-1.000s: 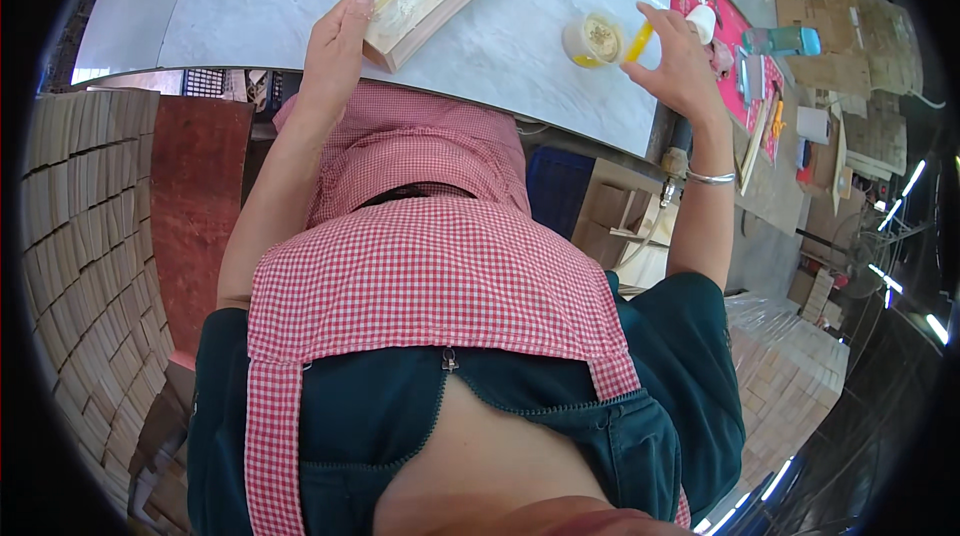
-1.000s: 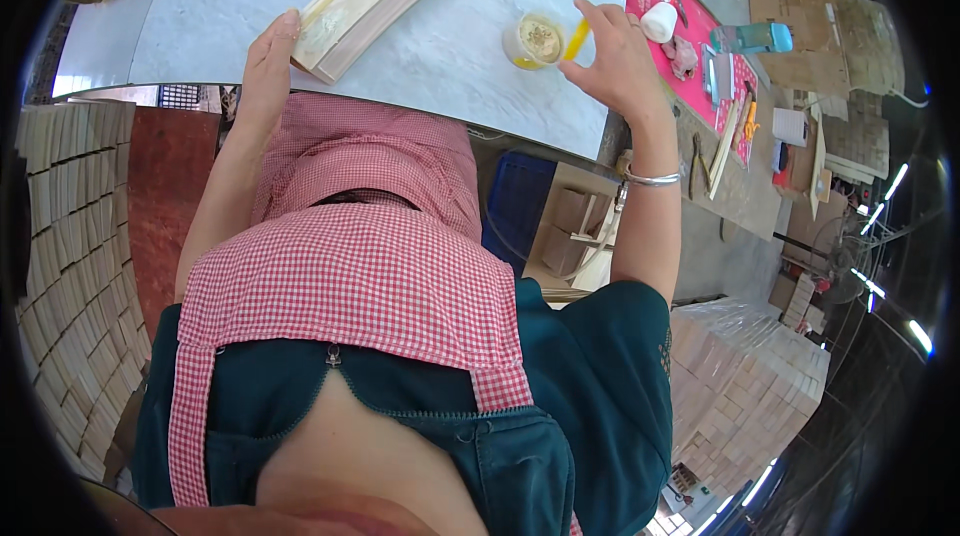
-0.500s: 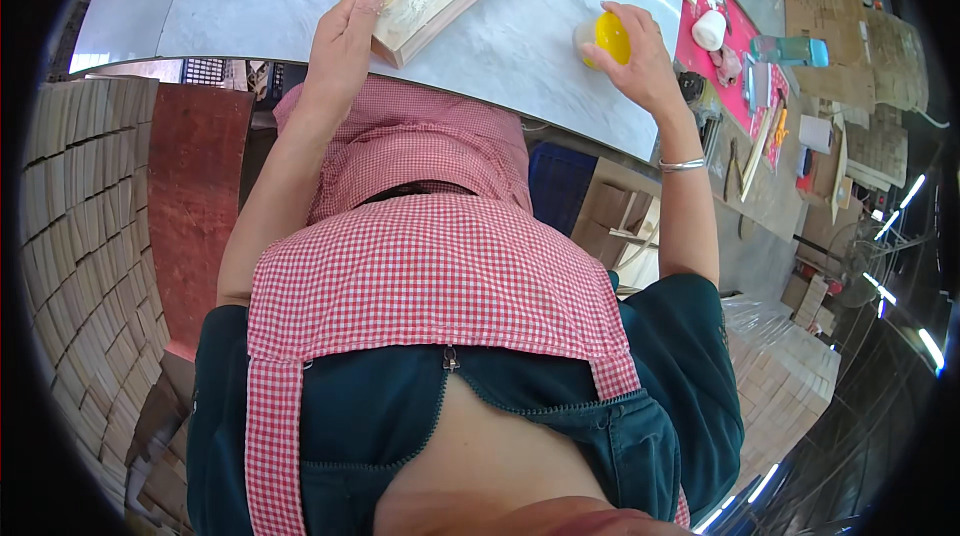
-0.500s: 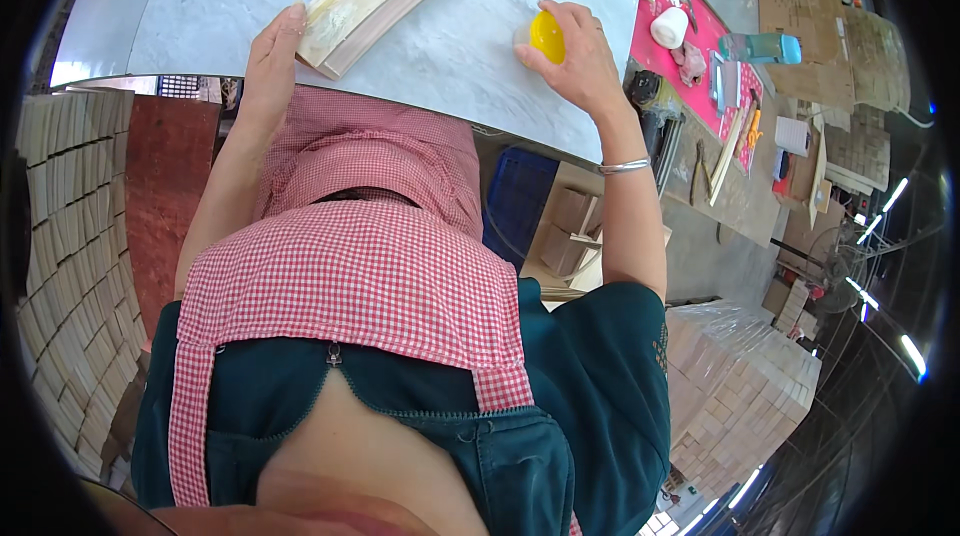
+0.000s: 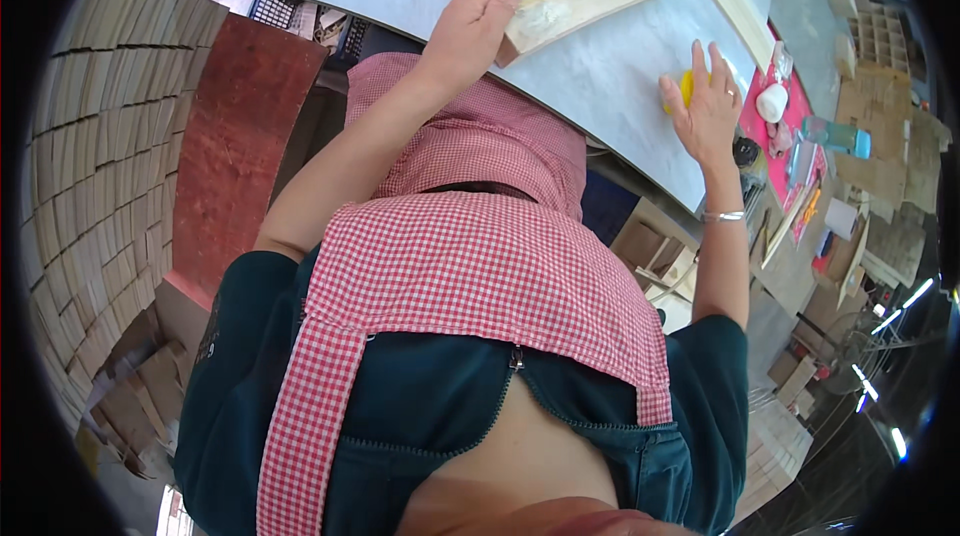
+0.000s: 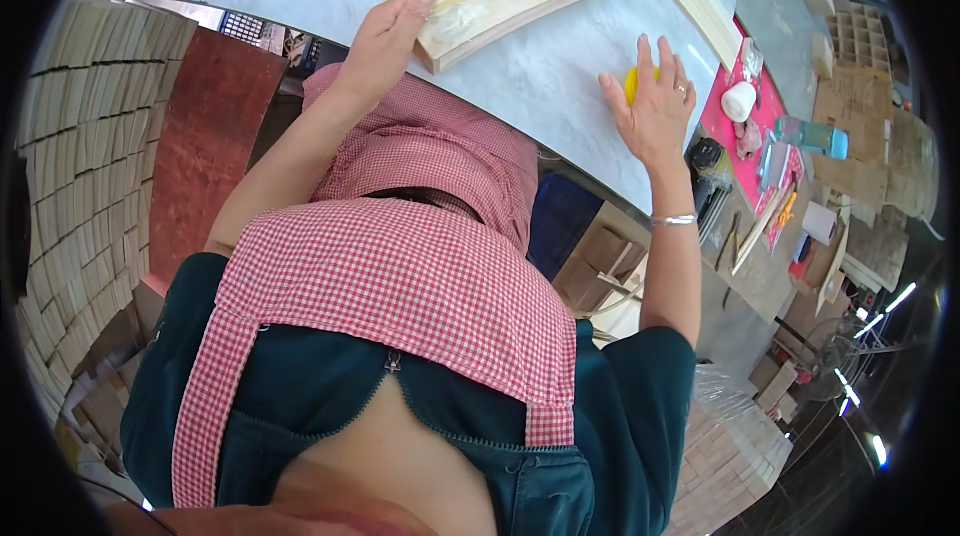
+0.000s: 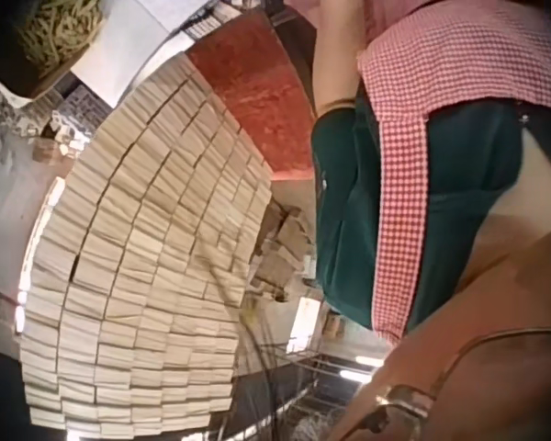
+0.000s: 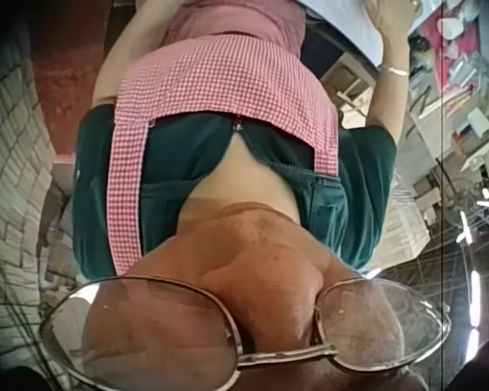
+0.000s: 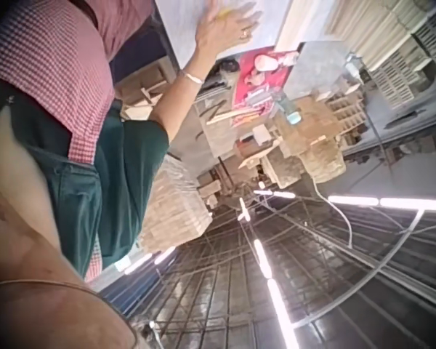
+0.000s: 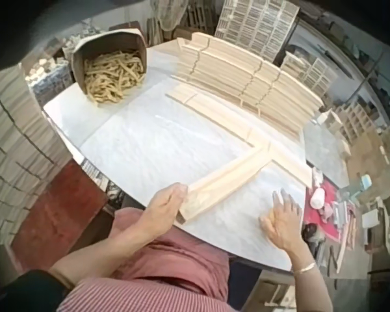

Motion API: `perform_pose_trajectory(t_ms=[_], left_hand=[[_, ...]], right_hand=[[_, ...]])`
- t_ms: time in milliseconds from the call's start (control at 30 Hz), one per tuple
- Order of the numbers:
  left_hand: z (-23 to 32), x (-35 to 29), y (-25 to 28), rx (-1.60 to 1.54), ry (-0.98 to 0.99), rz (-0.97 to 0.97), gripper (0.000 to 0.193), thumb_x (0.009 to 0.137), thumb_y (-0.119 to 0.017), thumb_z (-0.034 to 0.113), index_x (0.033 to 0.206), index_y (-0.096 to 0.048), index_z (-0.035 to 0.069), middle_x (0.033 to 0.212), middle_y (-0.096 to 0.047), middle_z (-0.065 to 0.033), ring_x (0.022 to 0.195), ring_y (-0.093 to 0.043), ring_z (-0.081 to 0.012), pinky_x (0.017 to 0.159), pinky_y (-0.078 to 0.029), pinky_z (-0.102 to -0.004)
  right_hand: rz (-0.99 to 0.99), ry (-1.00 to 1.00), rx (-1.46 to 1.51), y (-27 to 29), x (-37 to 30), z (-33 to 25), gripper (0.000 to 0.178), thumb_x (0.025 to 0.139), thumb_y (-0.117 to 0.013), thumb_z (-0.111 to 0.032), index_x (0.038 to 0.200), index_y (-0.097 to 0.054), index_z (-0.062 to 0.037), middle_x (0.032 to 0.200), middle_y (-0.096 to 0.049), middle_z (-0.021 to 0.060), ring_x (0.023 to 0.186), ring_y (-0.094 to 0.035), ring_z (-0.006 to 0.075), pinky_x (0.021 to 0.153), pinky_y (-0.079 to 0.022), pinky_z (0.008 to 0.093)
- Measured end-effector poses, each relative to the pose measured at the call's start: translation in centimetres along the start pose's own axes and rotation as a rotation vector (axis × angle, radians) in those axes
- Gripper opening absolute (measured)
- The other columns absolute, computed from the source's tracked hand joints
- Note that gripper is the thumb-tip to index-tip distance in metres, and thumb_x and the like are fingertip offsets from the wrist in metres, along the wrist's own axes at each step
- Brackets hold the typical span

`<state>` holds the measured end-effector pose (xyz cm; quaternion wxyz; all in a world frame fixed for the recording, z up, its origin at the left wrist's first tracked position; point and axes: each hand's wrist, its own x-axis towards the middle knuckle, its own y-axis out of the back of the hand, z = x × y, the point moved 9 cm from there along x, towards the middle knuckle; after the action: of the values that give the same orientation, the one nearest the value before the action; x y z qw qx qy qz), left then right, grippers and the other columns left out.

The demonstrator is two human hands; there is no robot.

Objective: Assembling wooden boxes by gluing pieces and securing them with a pneumatic nail gun.

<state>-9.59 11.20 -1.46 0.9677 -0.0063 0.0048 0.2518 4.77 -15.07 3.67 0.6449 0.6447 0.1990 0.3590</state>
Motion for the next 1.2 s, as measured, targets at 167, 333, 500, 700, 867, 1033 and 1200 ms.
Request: perform_pose_trajectory(t_ms=[167,333,500,700,867,1033,1200], left_hand=[[-1.1,0.1,0.0,-0.020,0.024,-0.028,0.039,0.109,-0.044,0.032,0.085,-0.055,0.004,0.072,-0.055,-0.0043,0.064,-0.052,-0.0140,0.060,-0.044,-0.0290],[-1.0,0.2,-0.2,-0.057,0.045,-0.032,0.040,0.108,-0.045,0.033,0.082,-0.053,0.004,0.071,-0.055,-0.0045,0.064,-0.051,-0.0142,0.060,-0.045,-0.0299],[-0.3,0.1,-0.1,-0.077,0.068,-0.044,0.041,0.108,-0.045,0.034,0.082,-0.053,0.004,0.071,-0.056,-0.0049,0.064,-0.051,-0.0143,0.061,-0.045,-0.0299],[-0.6,0.3,0.1,-0.050,0.047,-0.037,0.041,0.108,-0.045,0.033,0.082,-0.053,0.003,0.071,-0.056,-0.0054,0.064,-0.051,-0.0148,0.060,-0.045,-0.0297],[-0.3,0.4,0.2,-0.008,0.021,-0.028,0.041,0.108,-0.045,0.033,0.082,-0.054,0.003,0.071,-0.056,-0.0056,0.064,-0.052,-0.0153,0.060,-0.045,-0.0294],[-0.8,0.3,0.0,-0.059,0.035,-0.040,0.042,0.108,-0.045,0.033,0.081,-0.054,0.003,0.070,-0.056,-0.0056,0.063,-0.052,-0.0153,0.059,-0.045,-0.0294],[-1.0,0.3,-0.1,-0.059,0.019,-0.034,0.041,0.108,-0.045,0.033,0.082,-0.054,0.003,0.070,-0.056,-0.0055,0.062,-0.052,-0.0149,0.059,-0.045,-0.0292]], right_hand=[[0.197,0.144,0.170,3.9,0.8,-9.5,0.065,0.095,-0.061,-0.047,0.149,-0.049,-0.0110,0.157,-0.039,0.0153,0.143,-0.038,0.0364,0.114,-0.028,0.0497],[0.202,0.218,0.284,4.6,2.1,-15.3,0.060,0.094,-0.063,-0.047,0.141,-0.057,-0.0099,0.155,-0.041,0.0159,0.144,-0.035,0.0369,0.114,-0.027,0.0497],[0.203,0.237,0.285,4.7,3.2,-17.8,0.053,0.095,-0.062,-0.046,0.135,-0.062,-0.0112,0.156,-0.041,0.0137,0.146,-0.034,0.0363,0.116,-0.026,0.0498],[0.128,0.322,0.335,5.8,1.5,-19.5,0.046,0.098,-0.058,-0.046,0.133,-0.066,-0.0165,0.156,-0.041,0.0116,0.147,-0.033,0.0344,0.117,-0.026,0.0494],[0.178,0.344,0.349,4.9,1.2,-18.1,0.044,0.100,-0.056,-0.046,0.134,-0.067,-0.0211,0.157,-0.040,0.0113,0.147,-0.033,0.0333,0.116,-0.026,0.0476],[0.228,0.372,0.319,3.5,1.9,-15.4,0.044,0.101,-0.054,-0.045,0.138,-0.064,-0.0245,0.158,-0.039,0.0116,0.146,-0.034,0.0334,0.116,-0.026,0.0460],[0.297,0.282,0.274,2.4,3.9,-12.8,0.049,0.099,-0.054,-0.049,0.138,-0.063,-0.0218,0.156,-0.041,0.0123,0.145,-0.034,0.0338,0.115,-0.025,0.0469]])
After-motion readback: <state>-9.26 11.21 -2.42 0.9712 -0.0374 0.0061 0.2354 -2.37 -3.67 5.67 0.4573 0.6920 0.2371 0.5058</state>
